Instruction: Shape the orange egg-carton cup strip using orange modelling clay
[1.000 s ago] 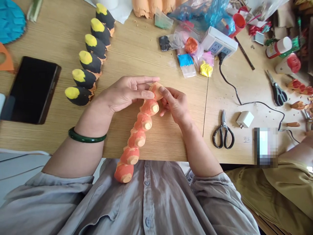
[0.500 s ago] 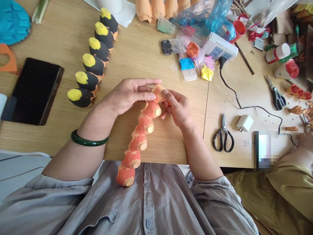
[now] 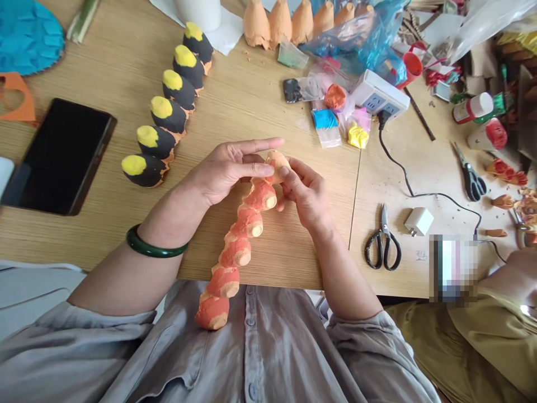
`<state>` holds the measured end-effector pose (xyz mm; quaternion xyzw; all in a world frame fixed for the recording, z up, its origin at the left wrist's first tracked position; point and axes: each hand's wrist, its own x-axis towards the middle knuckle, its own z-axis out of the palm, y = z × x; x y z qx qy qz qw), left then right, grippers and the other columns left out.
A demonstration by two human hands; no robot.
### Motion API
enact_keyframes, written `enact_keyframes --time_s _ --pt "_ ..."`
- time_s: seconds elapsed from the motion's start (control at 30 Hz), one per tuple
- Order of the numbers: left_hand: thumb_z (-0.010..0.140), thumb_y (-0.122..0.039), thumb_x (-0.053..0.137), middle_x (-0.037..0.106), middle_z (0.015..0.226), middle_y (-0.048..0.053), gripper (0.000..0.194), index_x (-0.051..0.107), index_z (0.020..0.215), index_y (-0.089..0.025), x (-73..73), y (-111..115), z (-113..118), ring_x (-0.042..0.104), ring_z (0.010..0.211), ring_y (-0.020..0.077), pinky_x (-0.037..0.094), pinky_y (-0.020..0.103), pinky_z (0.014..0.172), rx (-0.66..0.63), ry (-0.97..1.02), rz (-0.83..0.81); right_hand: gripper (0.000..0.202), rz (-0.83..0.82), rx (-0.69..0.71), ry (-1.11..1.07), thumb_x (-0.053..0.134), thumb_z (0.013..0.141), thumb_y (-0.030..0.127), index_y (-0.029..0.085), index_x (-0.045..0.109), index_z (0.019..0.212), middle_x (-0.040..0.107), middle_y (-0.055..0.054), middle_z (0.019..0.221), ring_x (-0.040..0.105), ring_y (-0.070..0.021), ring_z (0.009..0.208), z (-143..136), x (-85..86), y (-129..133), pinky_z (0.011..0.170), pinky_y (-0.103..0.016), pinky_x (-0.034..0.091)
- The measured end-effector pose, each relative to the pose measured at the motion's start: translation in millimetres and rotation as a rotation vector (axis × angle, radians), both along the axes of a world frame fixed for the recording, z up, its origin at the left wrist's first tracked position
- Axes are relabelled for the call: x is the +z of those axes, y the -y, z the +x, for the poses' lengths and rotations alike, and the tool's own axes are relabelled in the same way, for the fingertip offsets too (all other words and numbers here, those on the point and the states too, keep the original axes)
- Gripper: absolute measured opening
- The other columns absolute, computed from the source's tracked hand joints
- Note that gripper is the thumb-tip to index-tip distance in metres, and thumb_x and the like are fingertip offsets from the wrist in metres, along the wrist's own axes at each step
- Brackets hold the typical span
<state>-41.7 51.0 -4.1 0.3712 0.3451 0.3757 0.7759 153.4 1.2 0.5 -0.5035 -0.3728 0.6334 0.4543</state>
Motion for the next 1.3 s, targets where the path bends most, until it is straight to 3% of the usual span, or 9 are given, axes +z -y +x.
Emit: enact_keyframes --time_s 0.17,0.37,0.53,0.73,0.87,1.0,1.17,1.3 --pt "0.075 -0.018 0.112 0.084 0.083 -0.002 0.055 0.096 0.127 -0.023 -3.4 0 0 0.079 0.082 0.0186 0.062 0.031 0.082 -0.003 -0.035 -0.061 0.058 -0.002 0.026 0.034 0.103 0.080 0.075 0.027 0.077 0.100 0.053 0.005 0.072 0.059 -0.0167 0.069 1 -7.1 0 0.046 -0.026 0.054" --pt "0.080 -0.016 0.102 0.070 0.066 -0.009 0.045 0.097 0.123 -0.026 3.1 1 -1 0.057 0.058 0.0091 0.044 0.024 0.058 -0.024 -0.012 -0.071 0.058 0.003 0.016 0.005 0.105 0.081 0.075 0.027 0.076 0.097 0.052 0.005 0.072 0.050 -0.0137 0.063 4 -5.4 -1 0.045 -0.027 0.057" --pt "0.077 -0.014 0.108 0.086 0.085 -0.004 0.047 0.097 0.122 -0.025 2.8 2 2 0.065 0.064 0.0100 0.049 0.024 0.062 -0.027 0.022 -0.095 0.061 0.003 0.010 0.023 0.107 0.077 0.074 0.027 0.076 0.099 0.052 0.005 0.072 0.053 -0.0145 0.065 3 -0.6 0 0.046 -0.026 0.057" --pt "0.080 -0.013 0.105 0.087 0.082 -0.003 0.042 0.097 0.119 -0.028 1.2 4 4 0.065 0.062 0.0125 0.049 0.026 0.063 0.010 0.053 -0.124 0.058 0.002 -0.019 0.037 0.110 0.078 0.063 0.026 0.077 0.108 0.054 0.008 0.069 0.047 -0.0135 0.064 -3 0.7 4 0.046 -0.026 0.059" --pt "0.085 -0.013 0.097 0.086 0.081 -0.003 0.052 0.095 0.135 -0.029 -0.9 4 4 0.062 0.059 0.0116 0.041 0.024 0.056 0.035 0.008 -0.179 0.058 -0.001 -0.027 0.043 0.112 0.076 0.062 0.027 0.076 0.106 0.056 0.009 0.067 0.049 -0.0140 0.062 -6 -0.9 5 0.045 -0.027 0.060" --pt "0.087 -0.013 0.094 0.087 0.083 -0.002 0.063 0.089 0.149 -0.025 -7.0 5 9 0.074 0.067 0.0148 0.050 0.024 0.062 0.054 0.039 -0.196 0.058 0.006 -0.030 0.049 0.111 0.077 0.061 0.026 0.076 0.106 0.057 0.009 0.065 0.050 -0.0131 0.059 -7 -6.0 5 0.043 -0.026 0.058" --pt "0.091 -0.026 0.099 0.088 0.089 0.001 0.050 0.092 0.141 -0.022 -10.2 7 15 0.080 0.077 0.0202 0.060 0.028 0.070 0.103 -0.001 -0.145 0.060 -0.017 -0.011 0.048 0.108 0.076 0.068 0.027 0.076 0.106 0.062 0.006 0.071 0.056 -0.0141 0.061 -7 -10.3 3 0.044 -0.027 0.057" --pt "0.092 -0.047 0.101 0.088 0.091 0.004 0.040 0.098 0.124 -0.024 -3.4 7 12 0.080 0.082 0.0241 0.056 0.030 0.065 0.104 -0.107 -0.123 0.054 -0.039 -0.043 0.039 0.105 0.079 0.069 0.027 0.075 0.095 0.056 0.004 0.072 0.051 -0.0146 0.061 -4 -8.3 1 0.043 -0.029 0.056"
